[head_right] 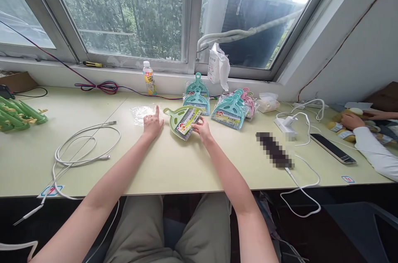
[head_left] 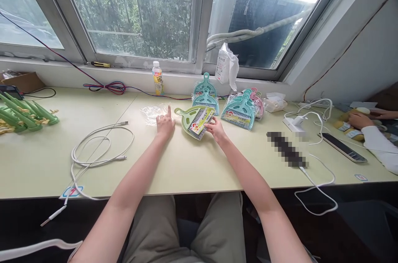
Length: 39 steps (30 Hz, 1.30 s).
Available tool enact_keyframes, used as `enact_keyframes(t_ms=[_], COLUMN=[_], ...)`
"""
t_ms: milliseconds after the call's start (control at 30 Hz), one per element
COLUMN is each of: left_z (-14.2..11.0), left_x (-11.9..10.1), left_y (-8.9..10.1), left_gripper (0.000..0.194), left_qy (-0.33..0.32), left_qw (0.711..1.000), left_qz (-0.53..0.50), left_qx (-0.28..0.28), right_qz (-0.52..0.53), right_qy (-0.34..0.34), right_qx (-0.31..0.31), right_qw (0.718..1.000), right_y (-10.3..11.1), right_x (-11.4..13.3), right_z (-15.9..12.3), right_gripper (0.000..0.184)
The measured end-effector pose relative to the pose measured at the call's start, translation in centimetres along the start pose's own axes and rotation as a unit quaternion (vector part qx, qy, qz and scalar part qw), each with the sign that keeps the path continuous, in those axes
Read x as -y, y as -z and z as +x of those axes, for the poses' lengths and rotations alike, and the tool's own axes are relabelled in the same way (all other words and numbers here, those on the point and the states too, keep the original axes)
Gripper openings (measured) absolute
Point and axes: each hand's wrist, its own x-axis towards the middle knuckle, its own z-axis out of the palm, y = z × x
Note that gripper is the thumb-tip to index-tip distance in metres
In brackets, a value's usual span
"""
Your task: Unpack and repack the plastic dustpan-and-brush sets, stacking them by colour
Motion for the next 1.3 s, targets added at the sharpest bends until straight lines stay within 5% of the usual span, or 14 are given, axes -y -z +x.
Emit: enact_keyframes(t_ms=[167, 300, 533, 833, 1033, 1133, 1200, 1300], left_z=[0.4, 0.5, 0.4, 0.4, -0.1, -0.7, -0.9, -0.5], left_x=[0.7, 0.7, 0.5, -0.5, -1.4, -2.5, -3.4, -4.3], left_y=[-0.2, -0.6, 0.1, 0.6, 0.2, 0.0, 0.1, 1.1], left_gripper=[0.009, 0.020, 0.040, 0.058, 0.072, 0.063, 0.055, 0.068], left_qy=[0.013, 0.003, -0.017, -0.015, -0.115, -0.159, -0.137, -0.008], left_qw=[0.999, 0.999, 0.976, 0.978, 0.987, 0.986, 0.983, 0.942], left_qz=[0.034, 0.032, 0.215, 0.157, 0.069, -0.003, -0.061, -0.179], left_qx=[0.005, 0.010, 0.032, -0.135, -0.092, -0.056, -0.104, -0.283], right_qz=[0.016, 0.007, -0.003, -0.006, 0.024, 0.056, 0.067, 0.076], right_qy=[0.008, -0.004, -0.015, -0.034, -0.011, 0.018, 0.030, 0.045], right_qx=[-0.012, -0.013, -0.009, 0.067, 0.043, 0.035, 0.035, 0.041], right_qw=[1.000, 1.000, 1.000, 0.997, 0.999, 0.998, 0.997, 0.995], right_y=[0.3, 0.3, 0.1, 0.4, -0.3, -0.6, -0.8, -1.0], right_x=[0.2, 0.2, 0.3, 0.3, -0.2, -0.5, -0.7, -0.7], right_z=[0.2, 0.1, 0.0, 0.2, 0.0, -0.1, -0.2, -0.4], right_gripper=[0.048, 0.049, 0.049, 0.057, 0.058, 0.058, 0.059, 0.060])
